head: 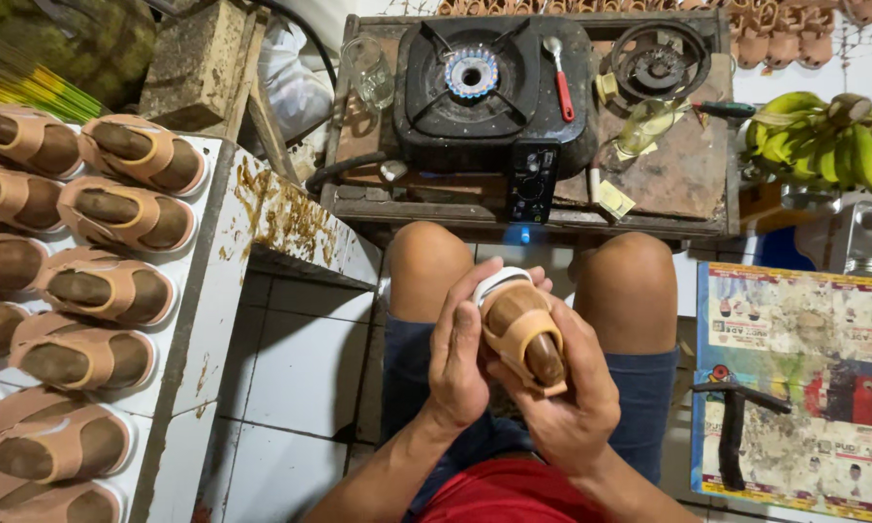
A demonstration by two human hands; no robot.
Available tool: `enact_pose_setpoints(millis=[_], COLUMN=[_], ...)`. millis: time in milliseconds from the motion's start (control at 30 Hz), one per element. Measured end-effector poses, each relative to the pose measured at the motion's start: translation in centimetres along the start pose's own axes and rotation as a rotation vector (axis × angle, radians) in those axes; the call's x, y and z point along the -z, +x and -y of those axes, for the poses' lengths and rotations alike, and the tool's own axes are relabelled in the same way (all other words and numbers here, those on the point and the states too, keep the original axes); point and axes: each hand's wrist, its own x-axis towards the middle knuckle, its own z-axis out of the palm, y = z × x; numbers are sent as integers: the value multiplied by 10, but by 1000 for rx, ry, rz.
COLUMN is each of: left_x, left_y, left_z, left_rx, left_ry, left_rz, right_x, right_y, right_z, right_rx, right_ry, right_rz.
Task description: The person sits on the floor assembling sandals. They hold a sandal upper over a lit gas burner to heat a white sole, press the heated sole onto the upper, trim and press the sole edge with a curved blade, then place the finished sandal on a rack with rows of completed sandals.
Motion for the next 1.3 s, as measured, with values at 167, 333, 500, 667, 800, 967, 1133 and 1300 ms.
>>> enact_pose_setpoints(millis=[167,333,500,667,800,967,1133,1300], left_x=[0,3,3,5,4,6,10,13], left_y=[-13,-19,-24,-27,-28,-30,-32,-35], left_z=[-3,-6,-8,-10,-12,-13,-11,-9], left_rx=[-86,-131,-121,-122,-118,-117,-115,-118], left_ry=[40,109,104,116,121,127,134,120], left_rz=[18,38,28,50,46,34,34,45], right_x=[2,4,5,7,6,3,1,0], right_y=[-4,-4,-5,-6,-6,-8,-11,-14], right_z=[12,16,17,18,19,20,18,15], right_rx=[74,137,142,141,134,108,111,89], right_ry=[-42,-11,-41,-73,-51,-51,-29,-37], right_rz=[31,66,82,98,102,111,116,108])
